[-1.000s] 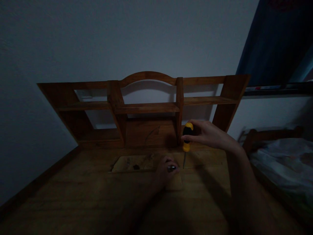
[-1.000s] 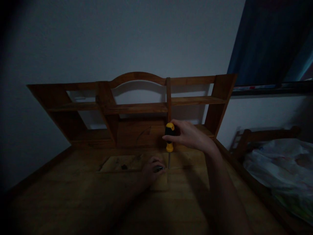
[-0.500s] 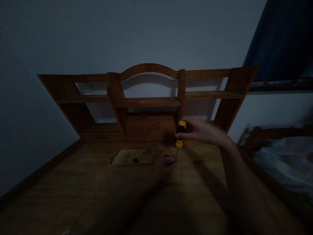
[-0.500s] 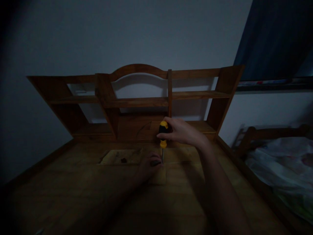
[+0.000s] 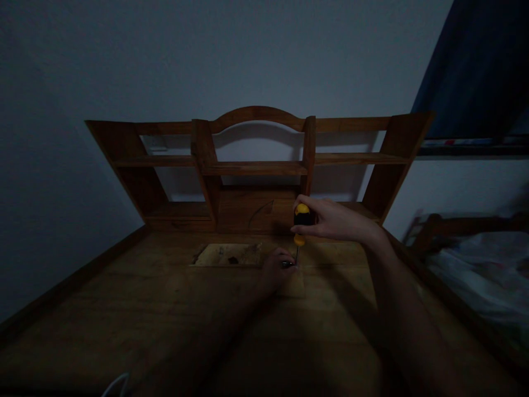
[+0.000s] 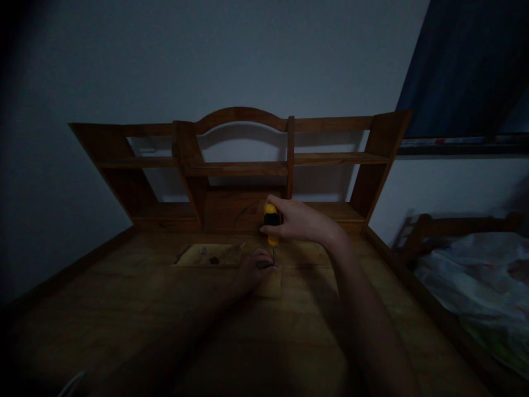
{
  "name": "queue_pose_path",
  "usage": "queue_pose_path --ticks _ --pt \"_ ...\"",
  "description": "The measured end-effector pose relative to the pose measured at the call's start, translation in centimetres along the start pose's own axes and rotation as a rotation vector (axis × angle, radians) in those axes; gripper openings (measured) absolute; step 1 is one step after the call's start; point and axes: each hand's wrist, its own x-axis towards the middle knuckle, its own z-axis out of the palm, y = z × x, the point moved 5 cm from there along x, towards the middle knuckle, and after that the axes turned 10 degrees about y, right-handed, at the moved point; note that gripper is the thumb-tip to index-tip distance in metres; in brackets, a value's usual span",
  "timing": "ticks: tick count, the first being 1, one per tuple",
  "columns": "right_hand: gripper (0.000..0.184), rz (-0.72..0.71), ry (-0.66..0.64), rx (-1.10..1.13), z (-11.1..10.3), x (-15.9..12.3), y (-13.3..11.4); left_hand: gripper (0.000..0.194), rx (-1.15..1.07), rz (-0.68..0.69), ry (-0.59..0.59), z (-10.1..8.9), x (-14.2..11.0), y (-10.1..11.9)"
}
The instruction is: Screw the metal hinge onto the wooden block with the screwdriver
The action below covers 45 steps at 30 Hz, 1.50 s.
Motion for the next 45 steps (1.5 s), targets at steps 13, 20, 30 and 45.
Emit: queue_pose_path --ticks 13,20,30,45 --pt "0.014 -0.09 0.15 -0.098 0.4 0.7 -1.3 0.012 -0.02 0.025 0.019 -0.1 -0.1 -0.1" --pt "0.023 -0.047 0.166 -0.096 0.2 0.7 -0.5 0.011 0.001 0.025 0.007 -0.2 -0.1 0.3" --pt "0.024 -0.05 0.134 -0.054 0.1 0.8 0.3 0.011 -0.013 0.013 -0.011 -0.2 -0.1 0.4" --pt "0.011 -0.1 0.196 -0.119 0.4 1.0 -0.2 0.011 -0.002 0.031 -0.002 0.0 -0.1 0.0"
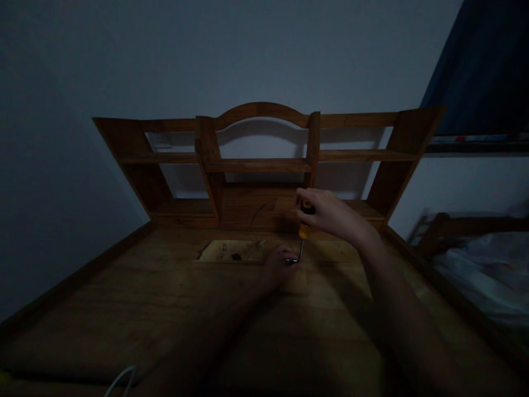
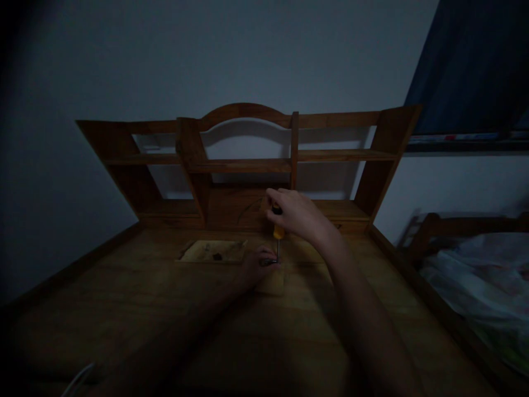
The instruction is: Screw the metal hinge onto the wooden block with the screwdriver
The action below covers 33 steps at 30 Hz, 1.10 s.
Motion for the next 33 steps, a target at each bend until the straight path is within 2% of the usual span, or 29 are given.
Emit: queue_pose_path --ticks 4,10,14,20,25,30,33 --pt "0.024 0.002 -0.037 0.073 0.12 -0.06 -0.24 0.011 -0.017 0.001 -0.001 -0.07 -0.09 0.08" --pt "0.017 0.042 -0.017 0.007 0.08 -0.05 0.04 0.012 0.028 0.008 -0.009 -0.22 -0.05 0.39" --pt "0.03 0.034 -0.038 0.038 -0.03 -0.14 0.0 0.012 0.037 0.023 -0.018 -0.21 0.0 0.54" --pt "0.016 0.046 -0.022 -0.039 -0.22 -0.12 0.12 0.011 0.042 0.042 -0.002 -0.25 0.01 0.65" --pt "0.026 0.033 -0.034 0.001 -0.12 -0.12 -0.08 0.011 0.044 0.042 -0.001 -0.24 -0.07 0.68" --pt "0.017 0.035 -0.021 -0.02 -0.25 -0.16 -0.07 0.011 0.043 0.031 0.006 -0.25 -0.1 0.71" --pt "0.025 0.023 -0.043 0.015 -0.33 -0.22 -0.27 0.011 0.029 0.03 0.005 -0.22 -0.1 0.63"
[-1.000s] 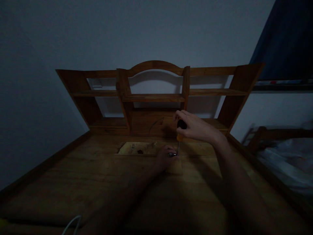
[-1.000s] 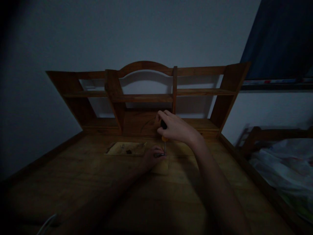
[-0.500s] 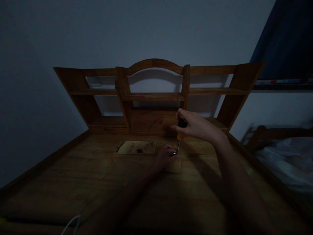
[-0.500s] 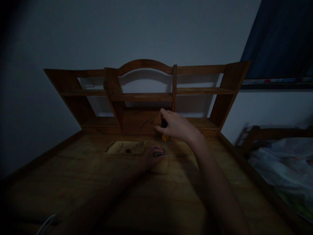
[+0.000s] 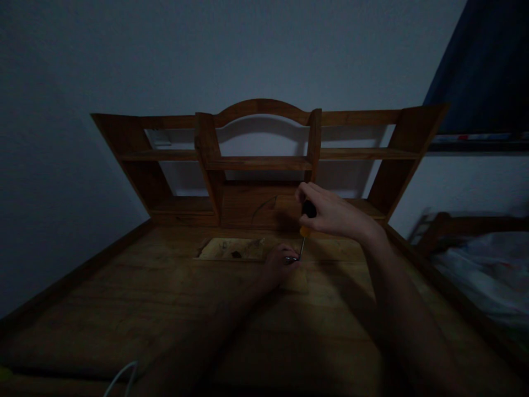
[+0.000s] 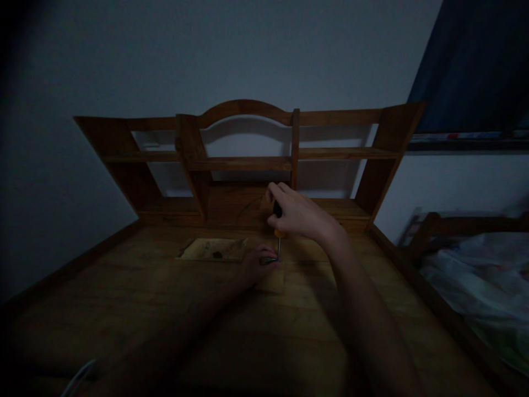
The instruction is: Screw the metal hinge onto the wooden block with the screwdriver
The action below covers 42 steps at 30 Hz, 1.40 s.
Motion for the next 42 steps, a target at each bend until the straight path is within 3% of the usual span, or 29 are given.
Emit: queue_pose_path --ticks 3,8,12,17,33,37,42 --pt "0.03 0.028 -0.005 0.021 -0.1 0.0 0.0 0.011 0.006 0.008 -0.011 0.0 0.0 0.0" --pt "0.019 0.035 0.001 -0.046 -0.2 0.0 -0.1 0.01 0.008 0.008 -0.015 -0.1 0.0 0.2" --pt "0.03 0.04 -0.005 0.002 -0.3 -0.1 -0.1 0.01 0.002 0.014 -0.013 -0.1 0.0 0.2" --pt "0.016 0.062 -0.002 -0.053 -0.2 0.0 0.5 0.012 -0.003 0.013 -0.004 0.0 -0.1 0.0" --pt "0.018 -0.051 0.025 0.136 -0.4 0.2 -1.2 0.011 0.104 -0.05 -0.01 -0.3 0.6 0.2" --pt "0.017 -0.047 0.046 0.152 -0.9 0.1 -1.1 0.007 0.214 0.054 -0.09 0.0 1.0 0.9" --pt "0.019 -0.05 0.15 0.132 -3.5 -0.2 -0.9 0.003 0.337 0.18 -0.192 0.1 1.1 2.2"
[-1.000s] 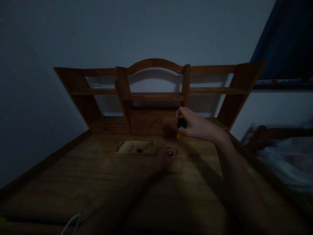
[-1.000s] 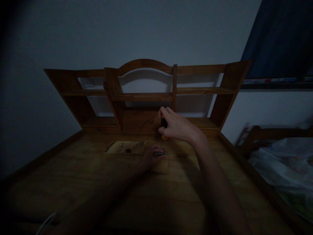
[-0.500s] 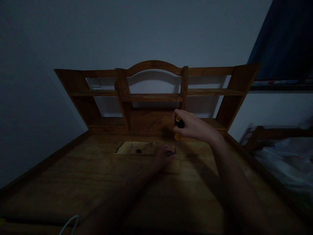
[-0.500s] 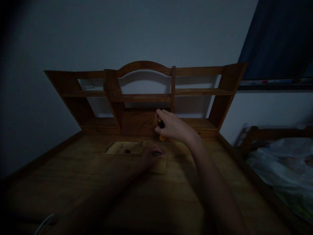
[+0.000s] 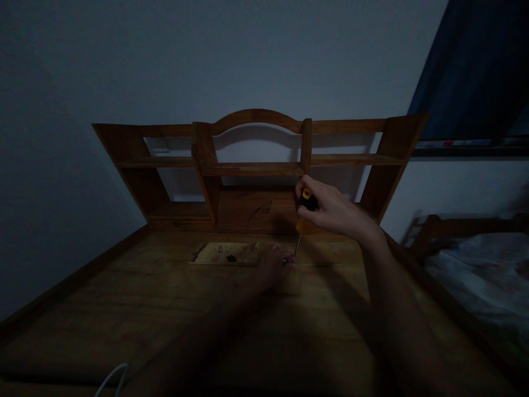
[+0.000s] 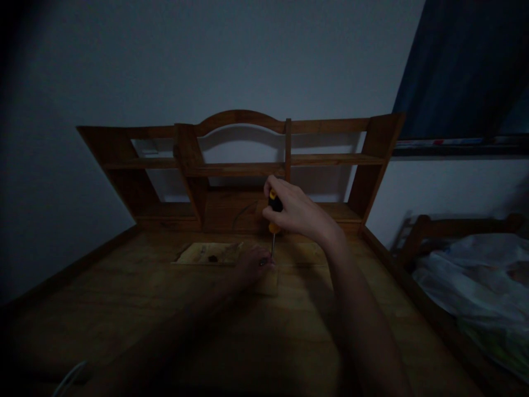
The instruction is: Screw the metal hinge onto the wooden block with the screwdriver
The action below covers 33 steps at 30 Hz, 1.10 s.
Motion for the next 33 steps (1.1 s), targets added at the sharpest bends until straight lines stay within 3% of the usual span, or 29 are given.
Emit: queue_pose_path --ticks 8,17,27,33 --pt "0.021 0.051 0.196 -0.105 -4.6 -0.7 0.1 0.012 0.356 0.252 -0.054 0.3 -0.6 2.0" --pt "0.021 0.144 0.256 -0.155 -6.4 -1.3 0.1 0.019 0.455 0.478 -0.102 0.7 -0.7 2.7" --pt "0.019 0.13 0.275 -0.141 -6.6 -1.5 0.0 0.027 0.236 0.312 -0.045 0.3 1.3 1.6" --pt "0.019 0.129 0.282 -0.123 -6.9 -1.5 0.2 0.018 0.255 0.363 -0.097 -1.5 1.1 2.3"
